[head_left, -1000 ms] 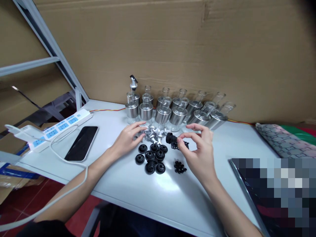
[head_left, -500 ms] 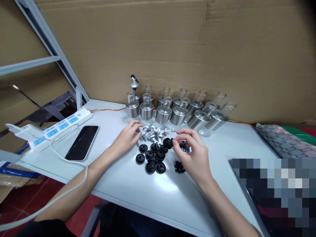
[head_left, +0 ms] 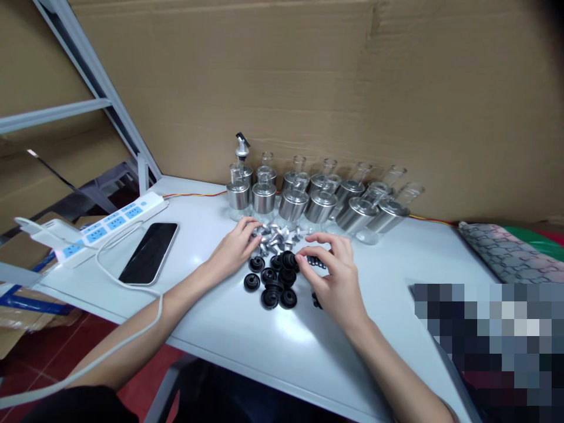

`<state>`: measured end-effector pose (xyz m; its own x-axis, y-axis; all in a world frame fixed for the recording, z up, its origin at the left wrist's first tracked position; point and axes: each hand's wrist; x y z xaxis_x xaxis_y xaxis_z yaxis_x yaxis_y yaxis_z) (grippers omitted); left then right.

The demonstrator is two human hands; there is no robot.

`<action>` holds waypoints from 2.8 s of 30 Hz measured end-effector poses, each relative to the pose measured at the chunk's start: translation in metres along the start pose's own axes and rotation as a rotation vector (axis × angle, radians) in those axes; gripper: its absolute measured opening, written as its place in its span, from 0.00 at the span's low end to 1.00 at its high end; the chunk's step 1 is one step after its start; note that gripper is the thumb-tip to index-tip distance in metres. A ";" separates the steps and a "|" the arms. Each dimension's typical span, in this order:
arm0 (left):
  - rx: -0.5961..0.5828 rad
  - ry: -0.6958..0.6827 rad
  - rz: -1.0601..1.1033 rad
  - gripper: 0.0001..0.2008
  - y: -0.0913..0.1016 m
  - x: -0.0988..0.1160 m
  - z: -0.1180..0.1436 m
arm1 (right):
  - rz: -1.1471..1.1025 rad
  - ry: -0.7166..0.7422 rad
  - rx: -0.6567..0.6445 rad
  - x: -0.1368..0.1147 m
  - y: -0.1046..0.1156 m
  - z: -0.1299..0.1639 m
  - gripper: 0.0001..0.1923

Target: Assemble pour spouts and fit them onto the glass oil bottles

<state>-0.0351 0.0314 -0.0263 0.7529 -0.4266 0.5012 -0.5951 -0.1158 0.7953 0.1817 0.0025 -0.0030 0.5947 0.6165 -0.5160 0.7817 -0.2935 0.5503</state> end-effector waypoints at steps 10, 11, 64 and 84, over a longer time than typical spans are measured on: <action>-0.025 -0.031 0.026 0.15 0.004 0.005 0.000 | 0.041 -0.014 -0.123 -0.013 -0.021 0.005 0.04; -0.028 -0.029 0.027 0.15 0.004 0.005 0.000 | 0.037 -0.020 -0.136 -0.012 -0.021 0.005 0.04; -0.384 -0.260 0.436 0.07 0.030 0.019 0.001 | -0.087 -0.193 -0.158 0.006 -0.001 -0.001 0.12; -0.408 -0.270 0.511 0.02 0.030 0.020 0.000 | -0.110 -0.184 -0.134 0.002 0.001 -0.003 0.10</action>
<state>-0.0378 0.0194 0.0074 0.2797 -0.5518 0.7856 -0.6628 0.4810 0.5738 0.1831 0.0051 -0.0015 0.5409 0.4923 -0.6819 0.8192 -0.1247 0.5598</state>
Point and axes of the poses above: each hand's wrist, its own z-axis away from the middle knuckle, its own y-axis out of the back of the hand, x = y × z, and after that the axes turned 1 degree about -y, right-handed
